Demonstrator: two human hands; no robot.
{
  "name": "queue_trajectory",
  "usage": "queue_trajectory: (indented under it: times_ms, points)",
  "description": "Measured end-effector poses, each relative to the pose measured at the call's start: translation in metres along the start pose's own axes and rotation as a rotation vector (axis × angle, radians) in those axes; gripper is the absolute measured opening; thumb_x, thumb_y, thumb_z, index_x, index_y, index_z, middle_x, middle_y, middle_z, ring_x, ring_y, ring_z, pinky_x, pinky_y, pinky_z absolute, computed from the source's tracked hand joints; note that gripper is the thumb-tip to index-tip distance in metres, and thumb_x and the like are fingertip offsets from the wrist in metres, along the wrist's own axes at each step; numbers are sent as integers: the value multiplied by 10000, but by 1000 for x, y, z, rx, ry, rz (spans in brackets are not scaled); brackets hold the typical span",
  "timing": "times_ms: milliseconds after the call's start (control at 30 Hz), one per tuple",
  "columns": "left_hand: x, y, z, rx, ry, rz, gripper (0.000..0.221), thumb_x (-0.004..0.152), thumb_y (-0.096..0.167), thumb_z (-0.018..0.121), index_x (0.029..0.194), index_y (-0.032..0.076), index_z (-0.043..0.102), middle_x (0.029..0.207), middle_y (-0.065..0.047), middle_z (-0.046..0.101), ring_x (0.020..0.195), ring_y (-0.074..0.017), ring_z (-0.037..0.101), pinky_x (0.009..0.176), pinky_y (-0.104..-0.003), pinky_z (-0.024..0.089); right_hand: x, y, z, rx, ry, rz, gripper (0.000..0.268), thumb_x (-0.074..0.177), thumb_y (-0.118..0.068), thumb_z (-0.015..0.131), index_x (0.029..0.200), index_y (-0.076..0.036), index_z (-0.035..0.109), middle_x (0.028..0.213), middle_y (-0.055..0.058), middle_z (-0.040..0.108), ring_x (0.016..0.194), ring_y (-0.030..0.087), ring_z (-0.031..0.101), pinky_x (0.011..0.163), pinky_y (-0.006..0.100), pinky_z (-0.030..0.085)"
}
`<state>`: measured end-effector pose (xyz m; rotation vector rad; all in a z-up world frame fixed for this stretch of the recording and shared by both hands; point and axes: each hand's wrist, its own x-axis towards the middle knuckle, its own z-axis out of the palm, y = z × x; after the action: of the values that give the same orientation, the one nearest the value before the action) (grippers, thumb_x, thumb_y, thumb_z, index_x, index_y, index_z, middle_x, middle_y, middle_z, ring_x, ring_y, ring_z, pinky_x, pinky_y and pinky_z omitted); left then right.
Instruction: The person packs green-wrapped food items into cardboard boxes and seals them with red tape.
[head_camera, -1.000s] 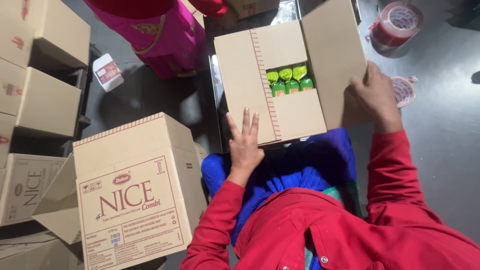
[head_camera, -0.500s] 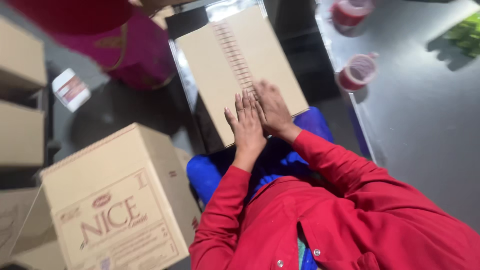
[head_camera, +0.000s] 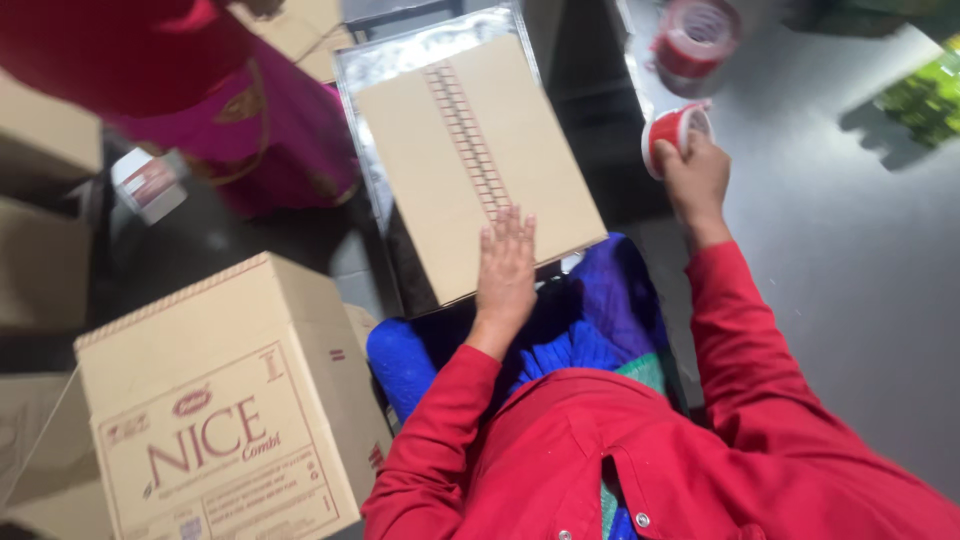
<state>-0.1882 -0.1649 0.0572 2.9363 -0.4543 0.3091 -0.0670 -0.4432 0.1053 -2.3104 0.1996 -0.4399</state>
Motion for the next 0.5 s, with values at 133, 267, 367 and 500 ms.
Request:
queue_trajectory:
  times_ms: [133,267,367,500]
  points:
    - [-7,2,10,2,100,-5,740,898,85,538,1593,5,296,1684,-218,230,1582,-369,193,1283,-517,171,-11,-60,26,923,-377,-251,285,1054,-203,717,1266,-40,618,1176,29,666,1046,98,641,947,274,537]
    - [-3,1,9,-97,185,5,720,894,120,569,1571,-52,394,1659,-245,304,1510,-394,303,1224,-497,238,-30,-109,104,822,-490,-386,258,1070,-162,695,1234,-8,570,1135,77,604,1027,131,594,895,293,521]
    - [-4,-4,-6,83,-70,40,400,831,183,642,1203,39,656,1501,-256,493,1438,-369,427,1199,-462,310,-37,-113,144,620,-462,-341,229,1081,-183,649,1205,-9,567,1079,130,640,980,199,617,869,337,520]
    - [-9,-17,-33,-780,405,15,138,933,167,768,1030,72,787,1076,-133,762,1059,-308,719,1038,-410,551,-53,-102,145,580,-443,-336,295,1044,-213,593,1262,-29,513,1097,155,683,1003,230,672,882,368,521]
